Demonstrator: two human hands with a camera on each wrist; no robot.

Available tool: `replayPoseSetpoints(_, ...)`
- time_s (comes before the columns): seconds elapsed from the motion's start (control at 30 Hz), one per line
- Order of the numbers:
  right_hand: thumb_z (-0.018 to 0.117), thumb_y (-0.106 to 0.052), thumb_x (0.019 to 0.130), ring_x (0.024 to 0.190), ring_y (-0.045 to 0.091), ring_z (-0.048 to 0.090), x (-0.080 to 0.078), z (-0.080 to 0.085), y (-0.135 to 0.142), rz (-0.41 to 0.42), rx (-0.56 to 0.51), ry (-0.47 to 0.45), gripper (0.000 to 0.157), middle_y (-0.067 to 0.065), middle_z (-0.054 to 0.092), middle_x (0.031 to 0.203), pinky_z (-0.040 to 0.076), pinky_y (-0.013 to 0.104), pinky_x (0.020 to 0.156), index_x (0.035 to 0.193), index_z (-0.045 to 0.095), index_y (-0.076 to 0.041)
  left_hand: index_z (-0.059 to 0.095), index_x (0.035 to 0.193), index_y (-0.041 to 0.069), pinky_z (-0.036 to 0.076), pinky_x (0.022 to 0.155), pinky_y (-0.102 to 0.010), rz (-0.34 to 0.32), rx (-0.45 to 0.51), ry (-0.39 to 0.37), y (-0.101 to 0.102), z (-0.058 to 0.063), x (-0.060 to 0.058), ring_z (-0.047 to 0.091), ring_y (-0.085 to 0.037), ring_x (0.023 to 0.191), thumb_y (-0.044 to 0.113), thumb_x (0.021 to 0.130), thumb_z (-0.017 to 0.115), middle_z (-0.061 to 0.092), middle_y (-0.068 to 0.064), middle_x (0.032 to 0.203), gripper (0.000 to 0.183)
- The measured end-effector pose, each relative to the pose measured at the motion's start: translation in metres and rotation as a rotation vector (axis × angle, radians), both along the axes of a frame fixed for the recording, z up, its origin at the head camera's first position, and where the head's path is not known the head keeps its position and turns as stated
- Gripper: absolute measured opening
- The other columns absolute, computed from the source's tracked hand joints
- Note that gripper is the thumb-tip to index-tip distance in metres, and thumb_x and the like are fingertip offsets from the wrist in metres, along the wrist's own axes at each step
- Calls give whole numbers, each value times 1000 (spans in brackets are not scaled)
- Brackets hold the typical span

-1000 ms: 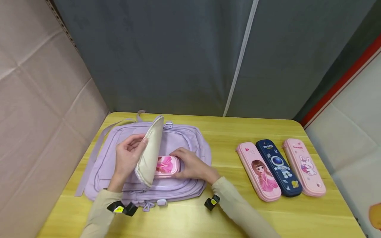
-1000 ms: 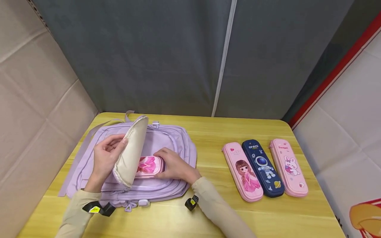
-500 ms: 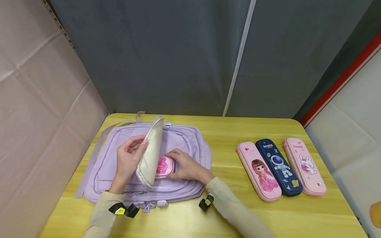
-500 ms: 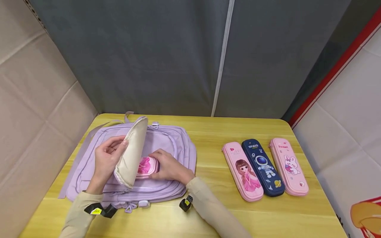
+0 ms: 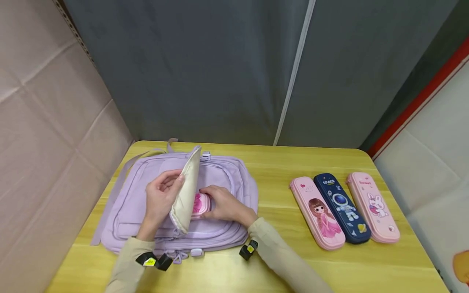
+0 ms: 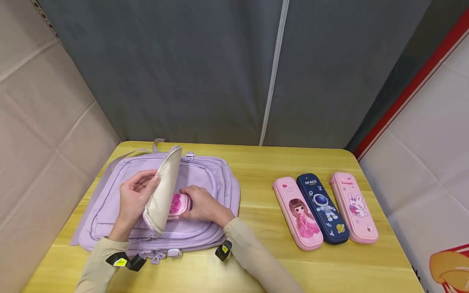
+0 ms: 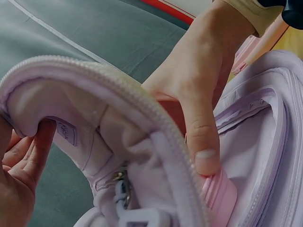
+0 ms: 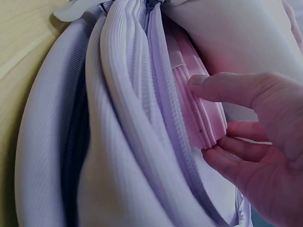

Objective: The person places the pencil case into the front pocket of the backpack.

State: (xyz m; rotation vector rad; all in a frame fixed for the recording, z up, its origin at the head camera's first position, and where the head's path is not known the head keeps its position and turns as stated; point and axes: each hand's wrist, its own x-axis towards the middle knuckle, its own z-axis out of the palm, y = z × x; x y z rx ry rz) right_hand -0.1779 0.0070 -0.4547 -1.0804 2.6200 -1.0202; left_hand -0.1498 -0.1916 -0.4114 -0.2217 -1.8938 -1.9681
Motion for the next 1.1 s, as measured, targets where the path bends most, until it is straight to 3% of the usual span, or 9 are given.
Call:
replayPoseSetpoints(0.23, 83, -26, 82, 126, 24, 59, 7, 1, 16, -23, -36, -3, 69, 11, 63, 137, 45, 37, 112, 140, 55, -2, 61, 106, -26, 58, 76, -16, 32, 53, 14, -5, 3, 1, 73, -4, 80, -19, 87, 62, 75, 6, 86, 20)
replayPoseSetpoints(0.43, 80, -21, 86, 123, 24, 61, 15, 7, 40, -66, -142, -67, 60, 11, 63, 136, 48, 39, 107, 137, 57, 0, 69, 101, -14, 57, 75, -15, 76, 75, -12, -22, 4, 1, 72, -3, 78, -19, 87, 62, 75, 5, 83, 16)
replayPoseSetpoints(0.53, 79, -20, 87, 122, 27, 62, 18, 10, 49, -86, -169, -80, 57, 13, 63, 136, 49, 41, 106, 136, 58, 1, 68, 101, -14, 57, 75, -14, 95, 61, -36, -27, 3, 0, 72, -3, 77, -18, 88, 62, 74, 6, 82, 16)
replayPoseSetpoints(0.67, 78, -18, 88, 118, 31, 63, 19, 14, 60, -119, -186, -51, 54, 16, 64, 133, 51, 43, 104, 134, 59, 3, 66, 103, -17, 56, 73, -13, 100, 38, -50, -29, 1, -2, 71, -2, 75, -17, 88, 62, 74, 7, 82, 15)
replayPoseSetpoints(0.9, 79, -16, 87, 116, 30, 65, 26, 18, 86, -185, -202, -19, 56, 17, 65, 129, 52, 43, 102, 135, 57, 4, 68, 100, -12, 55, 72, -12, 99, 20, -90, -33, 0, -6, 70, -2, 73, -16, 89, 62, 73, 6, 80, 13)
replayPoseSetpoints(1.1, 78, -14, 87, 113, 31, 66, 32, 15, 113, -290, -182, 40, 55, 18, 68, 123, 54, 45, 100, 135, 57, 4, 66, 102, -14, 55, 71, -13, 99, 19, -118, -33, -2, -6, 70, -2, 72, -14, 89, 62, 73, 6, 78, 13)
